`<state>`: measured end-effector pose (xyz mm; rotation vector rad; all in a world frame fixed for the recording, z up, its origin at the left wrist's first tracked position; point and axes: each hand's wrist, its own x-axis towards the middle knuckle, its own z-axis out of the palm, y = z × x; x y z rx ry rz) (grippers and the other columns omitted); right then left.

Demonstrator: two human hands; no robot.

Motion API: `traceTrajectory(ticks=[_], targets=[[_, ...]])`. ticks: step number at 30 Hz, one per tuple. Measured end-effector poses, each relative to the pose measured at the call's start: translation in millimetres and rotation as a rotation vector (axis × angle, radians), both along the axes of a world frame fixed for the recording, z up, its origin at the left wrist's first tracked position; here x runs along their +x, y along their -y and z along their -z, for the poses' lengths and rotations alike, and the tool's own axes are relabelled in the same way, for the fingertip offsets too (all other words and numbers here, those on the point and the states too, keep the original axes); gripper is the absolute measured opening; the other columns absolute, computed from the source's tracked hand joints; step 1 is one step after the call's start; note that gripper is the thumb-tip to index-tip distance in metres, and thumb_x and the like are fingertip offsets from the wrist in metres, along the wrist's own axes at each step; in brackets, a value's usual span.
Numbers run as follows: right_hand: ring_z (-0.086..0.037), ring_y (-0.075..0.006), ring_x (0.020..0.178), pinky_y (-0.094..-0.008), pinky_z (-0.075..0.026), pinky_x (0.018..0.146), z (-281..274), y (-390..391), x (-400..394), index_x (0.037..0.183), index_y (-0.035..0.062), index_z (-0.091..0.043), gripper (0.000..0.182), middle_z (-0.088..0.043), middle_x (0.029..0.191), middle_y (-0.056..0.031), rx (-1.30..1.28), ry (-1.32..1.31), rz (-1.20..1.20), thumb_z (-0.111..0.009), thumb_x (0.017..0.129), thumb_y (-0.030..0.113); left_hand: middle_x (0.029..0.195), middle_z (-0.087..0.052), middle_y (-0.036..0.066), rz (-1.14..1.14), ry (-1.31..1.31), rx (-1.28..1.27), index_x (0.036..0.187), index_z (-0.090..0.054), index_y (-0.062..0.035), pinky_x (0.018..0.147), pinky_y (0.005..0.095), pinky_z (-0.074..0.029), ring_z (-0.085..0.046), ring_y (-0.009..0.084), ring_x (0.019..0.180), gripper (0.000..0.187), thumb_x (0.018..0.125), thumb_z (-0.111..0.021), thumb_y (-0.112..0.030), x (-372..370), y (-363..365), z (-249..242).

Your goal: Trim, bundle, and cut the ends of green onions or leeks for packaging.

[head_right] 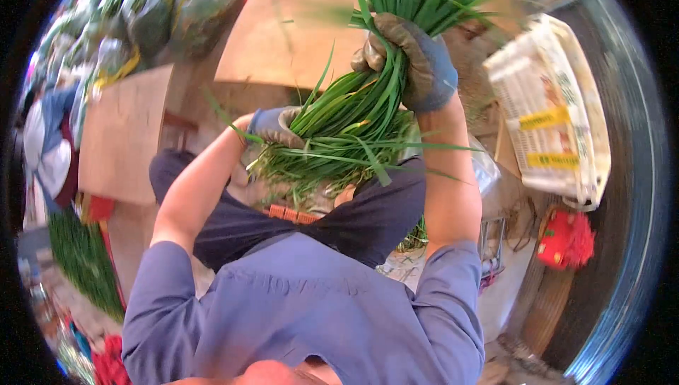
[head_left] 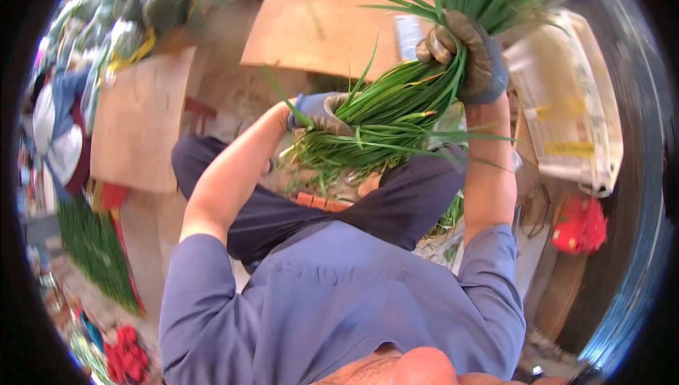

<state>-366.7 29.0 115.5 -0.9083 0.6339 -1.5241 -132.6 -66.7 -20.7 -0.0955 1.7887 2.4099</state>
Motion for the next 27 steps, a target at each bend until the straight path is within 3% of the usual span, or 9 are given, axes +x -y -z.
traceTrajectory(ticks=[5,7,9,10,13,15,21,24,27], targets=[[-0.062,-0.0162,0.069,-0.0314,-0.053,0.065,77.2,20.2,89.2,0.104,-0.0026,-0.063,0.018,-0.065,0.081,-0.007,0.249,-0.277,0.159,-0.065,0.088,0.007,0.14,-0.051,0.01,-0.446,0.149,0.09,0.146,-0.036,-0.0071,0.102,0.032,-0.042,-0.054,0.0167,0.118,0.066,0.086,-0.063,-0.007,127.4,50.1,22.4],[-0.063,-0.0159,0.08,-0.03,-0.053,0.071,149.5,23.5,138.3,0.111,-0.0023,-0.062,0.029,-0.067,0.098,-0.0085,0.294,-0.378,0.282,-0.069,0.083,0.001,0.127,-0.059,0.007,-0.808,0.311,-0.305,0.138,-0.049,-0.0077,0.098,0.03,-0.045,-0.056,0.015,0.114,0.046,0.094,-0.06,-0.018,175.5,57.8,4.6],[-0.06,-0.0142,0.089,-0.0321,-0.05,0.081,327.2,41.1,159.5,0.112,-0.0026,-0.062,0.031,-0.066,0.103,-0.006,0.248,-0.933,0.336,-0.07,0.082,-0.001,0.126,-0.059,0.006,-1.065,0.298,-0.432,0.134,-0.053,-0.0074,0.099,0.03,-0.045,-0.056,0.015,0.113,0.042,0.095,-0.059,-0.021,206.2,59.3,17.8],[-0.059,-0.016,0.088,-0.0321,-0.049,0.082,353.0,41.7,173.0,0.112,-0.0008,-0.062,0.029,-0.066,0.101,-0.0068,0.547,-0.663,0.231,-0.069,0.085,0.005,0.125,-0.059,0.005,-1.183,0.284,-0.503,0.133,-0.055,-0.0072,0.099,0.0301,-0.045,-0.057,0.015,0.113,0.04,0.096,-0.058,-0.022,218.5,59.9,21.5],[-0.058,-0.0152,0.082,-0.0301,-0.048,0.074,330.2,36.8,194.9,0.111,0.0007,-0.062,0.025,-0.065,0.095,-0.0069,0.376,0.011,0.28,-0.067,0.087,0.006,0.123,-0.061,0.006,-1.302,0.162,-0.294,0.132,-0.055,-0.0042,0.1,0.0307,-0.044,-0.057,0.0151,0.112,0.038,0.097,-0.057,-0.02,232.1,43.5,17.5],[-0.057,-0.0129,0.082,-0.0291,-0.047,0.07,323.7,20.3,192.1,0.117,0.0012,-0.059,0.03,-0.064,0.098,-0.0058,0.428,-0.459,0.284,-0.066,0.089,0.006,0.119,-0.062,0.007,-1.266,0.08,-0.234,0.13,-0.056,-0.0021,0.098,0.0304,-0.045,-0.058,0.0149,0.11,0.036,0.098,-0.056,-0.017,236.5,31.4,19.4],[-0.06,-0.0173,0.086,-0.033,-0.051,0.083,407.6,54.6,146.7,0.108,-0.0003,-0.06,0.023,-0.064,0.101,-0.0065,0.202,-0.756,0.437,-0.066,0.091,0.013,0.114,-0.064,0.009,-0.919,0.474,-0.48,0.13,-0.056,-0.0054,0.095,0.0297,-0.046,-0.06,0.0157,0.107,0.036,0.095,-0.055,-0.014,223.3,31.4,52.1],[-0.057,-0.0144,0.064,-0.032,-0.054,0.063,285.8,61.0,179.1,0.095,0.0008,-0.062,0.011,-0.058,0.077,-0.0041,0.502,-0.238,0.683,-0.067,0.089,0.009,0.114,-0.065,0.018,-0.417,0.508,-1.099,0.131,-0.056,-0.0063,0.099,0.0356,-0.045,-0.061,0.0256,0.111,0.041,0.089,-0.055,-0.011,224.8,32.2,109.3],[-0.056,-0.0138,0.061,-0.0309,-0.052,0.058,234.6,42.2,161.9,0.098,-0.0007,-0.059,0.011,-0.058,0.073,-0.0041,0.371,-0.169,0.499,-0.063,0.088,0.001,0.142,-0.044,0.022,-0.135,0.753,-1.183,0.147,-0.036,-0.0134,0.109,0.0471,-0.035,-0.04,0.0361,0.134,0.073,0.079,-0.063,-0.015,209.0,19.8,82.9]])
